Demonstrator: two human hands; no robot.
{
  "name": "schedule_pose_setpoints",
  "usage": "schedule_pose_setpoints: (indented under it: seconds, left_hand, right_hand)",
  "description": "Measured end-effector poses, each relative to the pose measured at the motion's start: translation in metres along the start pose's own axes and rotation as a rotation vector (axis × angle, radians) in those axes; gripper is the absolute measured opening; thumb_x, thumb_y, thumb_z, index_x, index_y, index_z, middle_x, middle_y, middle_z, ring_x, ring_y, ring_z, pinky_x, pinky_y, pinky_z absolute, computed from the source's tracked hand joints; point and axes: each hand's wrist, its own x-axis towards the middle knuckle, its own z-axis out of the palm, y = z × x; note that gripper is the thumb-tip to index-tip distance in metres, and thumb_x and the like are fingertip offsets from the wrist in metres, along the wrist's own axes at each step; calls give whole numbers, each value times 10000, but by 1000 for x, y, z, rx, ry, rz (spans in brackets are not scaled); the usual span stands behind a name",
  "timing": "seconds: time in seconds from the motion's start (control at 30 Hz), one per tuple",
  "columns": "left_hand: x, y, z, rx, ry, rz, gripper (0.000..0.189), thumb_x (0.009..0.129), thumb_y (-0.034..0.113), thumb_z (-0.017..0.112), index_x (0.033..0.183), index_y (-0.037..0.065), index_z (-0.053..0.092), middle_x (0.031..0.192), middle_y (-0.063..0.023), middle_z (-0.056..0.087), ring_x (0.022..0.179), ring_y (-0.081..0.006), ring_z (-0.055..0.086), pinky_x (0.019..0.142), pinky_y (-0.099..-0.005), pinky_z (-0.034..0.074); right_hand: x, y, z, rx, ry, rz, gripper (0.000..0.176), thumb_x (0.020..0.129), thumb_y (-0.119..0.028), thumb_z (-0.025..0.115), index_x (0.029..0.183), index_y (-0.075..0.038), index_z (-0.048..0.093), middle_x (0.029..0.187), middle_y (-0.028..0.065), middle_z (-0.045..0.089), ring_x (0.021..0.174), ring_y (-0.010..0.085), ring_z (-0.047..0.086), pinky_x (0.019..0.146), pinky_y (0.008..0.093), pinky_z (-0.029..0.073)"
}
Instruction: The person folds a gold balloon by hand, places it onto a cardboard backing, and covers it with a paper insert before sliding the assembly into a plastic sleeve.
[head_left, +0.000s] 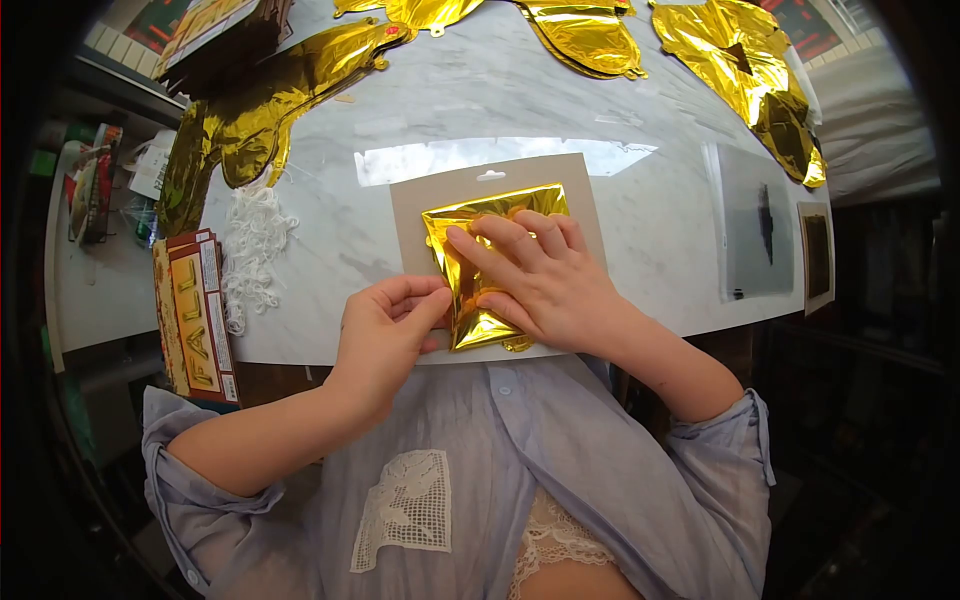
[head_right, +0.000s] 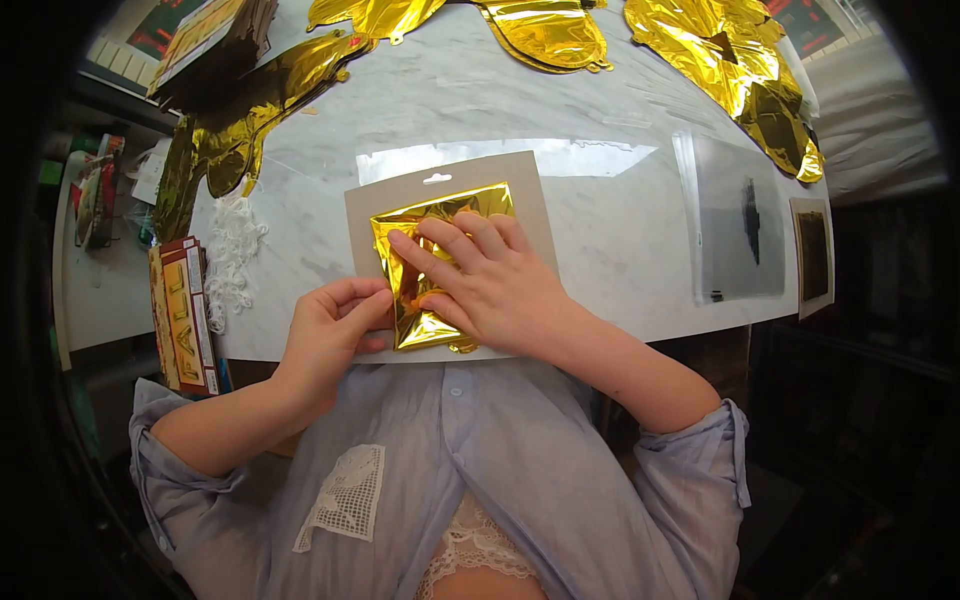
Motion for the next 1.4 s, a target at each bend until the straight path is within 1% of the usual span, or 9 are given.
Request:
schedule_pose_setpoints:
  seconds: [0.2,0.3,0.37,0.6,0.8,0.97,1.2,1.27,1.4]
  left_hand:
    - [9,-1,-4,30,-26,181,269,1008,253,769,1095,-1,790,935,-16,758,832,-44,634,695,-233,486]
    - [13,9,-7,278,-71,198,245,998,279,783,1075,48,807,913,2,744,754,-44,599,666,-228,453]
    - [16,11,-8,222,-74,234,285,947,265,841,989,-15,813,824,-1,734,727,-43,587,647,-241,462]
    - [30,25,-17,347,-116,90,216,930,194,825,950,-19,798,820,-18,732,714,-64,604,643,-239,472]
    - [27,25,-15,302,-84,91,231,914,98,809,1023,10,625,811,-31,712,683,-85,611,600,-252,478]
    - [32,7,-17,445,-41,447,321,934,55,775,918,51,454,762,-45,656,670,-77,603,584,-282,482]
    - [22,13,-16,753,-60,596,246,952,89,752,956,50,510,736,-76,611,612,-196,607,582,-354,488]
    - [22,3,-16,935,25,857,252,952,99,779,890,39,542,762,-77,624,606,-189,610,557,-335,465]
    - [24,-9,-19,1015,118,1043,230,941,87,783,881,38,567,790,-88,636,642,-255,630,571,-353,489]
  right_hand:
    - [-1,0,1,-10,11,4,680,1035,-492,599,1627,-198,441,1488,46,528,1319,298,484,1110,460,345]
    - [-1,1,3,1,17,8,680,1035,-490,601,1627,-193,441,1488,48,529,1317,298,488,1116,462,344]
    - [-1,1,2,5,15,8,682,1035,-489,601,1627,-190,440,1489,49,529,1317,298,490,1120,463,343]
    - [0,1,2,15,17,-9,633,1036,-471,610,1617,-269,460,1493,42,526,1331,301,476,1121,466,343]
    - [-2,2,5,28,32,-25,577,1032,-436,625,1588,-339,504,1497,41,524,1341,301,462,1119,468,344]
    - [-2,2,5,25,51,-36,575,1028,-430,628,1585,-343,511,1501,47,523,1335,298,462,1120,468,343]
    - [-1,2,5,11,46,-40,562,1027,-432,626,1573,-342,530,1497,43,521,1322,291,463,1109,462,347]
    - [-1,1,6,11,42,-38,560,1026,-430,625,1572,-342,533,1496,41,520,1319,289,463,1105,460,348]
    - [0,0,5,23,53,-31,568,1020,-416,628,1575,-343,530,1482,31,522,1320,280,459,1092,452,354]
